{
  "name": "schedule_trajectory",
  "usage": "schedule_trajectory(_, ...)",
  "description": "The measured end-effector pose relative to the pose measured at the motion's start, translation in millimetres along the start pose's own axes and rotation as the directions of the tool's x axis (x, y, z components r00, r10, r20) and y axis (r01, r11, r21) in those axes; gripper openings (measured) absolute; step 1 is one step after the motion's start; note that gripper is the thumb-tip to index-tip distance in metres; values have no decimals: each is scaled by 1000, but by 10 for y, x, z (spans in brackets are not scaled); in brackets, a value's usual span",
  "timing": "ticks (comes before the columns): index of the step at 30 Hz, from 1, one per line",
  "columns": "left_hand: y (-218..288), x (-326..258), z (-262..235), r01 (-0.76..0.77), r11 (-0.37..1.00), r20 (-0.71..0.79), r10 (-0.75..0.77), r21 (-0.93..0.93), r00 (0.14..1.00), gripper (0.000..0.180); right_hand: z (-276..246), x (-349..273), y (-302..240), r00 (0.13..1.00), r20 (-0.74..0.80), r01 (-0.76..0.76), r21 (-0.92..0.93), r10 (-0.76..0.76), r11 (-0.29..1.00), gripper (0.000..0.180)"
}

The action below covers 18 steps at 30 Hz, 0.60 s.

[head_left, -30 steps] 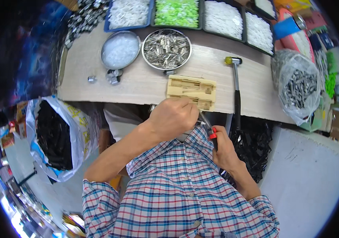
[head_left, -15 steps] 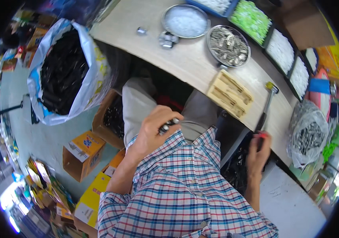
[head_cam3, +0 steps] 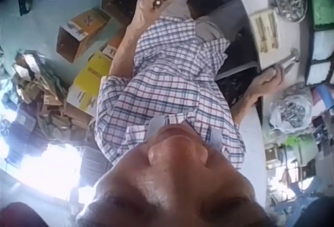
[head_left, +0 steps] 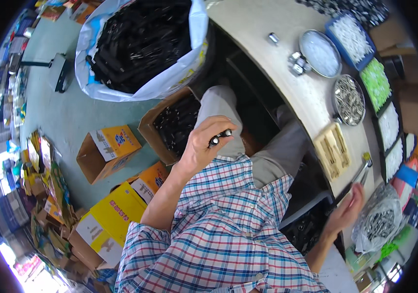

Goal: Assembling small components and terminals into black housings at a factory workbench using a hammer and pliers.

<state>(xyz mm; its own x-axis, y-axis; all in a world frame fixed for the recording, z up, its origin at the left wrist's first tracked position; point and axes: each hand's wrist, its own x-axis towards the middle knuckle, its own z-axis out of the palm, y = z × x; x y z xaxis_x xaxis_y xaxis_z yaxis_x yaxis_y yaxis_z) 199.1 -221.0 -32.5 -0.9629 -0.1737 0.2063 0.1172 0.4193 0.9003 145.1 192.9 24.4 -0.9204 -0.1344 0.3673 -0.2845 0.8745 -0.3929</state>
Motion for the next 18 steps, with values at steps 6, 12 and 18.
schedule_trajectory(6,-693,-342,-346,267,820,-182,-201,506,963,26,1237,32,-1138,810,436,100,555,-391,826,25)
schedule_trajectory(12,-1290,-463,-490,301,421,-205,-258,856,944,45,2198,247,-1325,765,473,47,636,-437,770,16)
schedule_trajectory(18,-627,259,-658,115,450,-337,452,886,826,69,3608,75,-706,678,700,-50,351,-226,935,24)
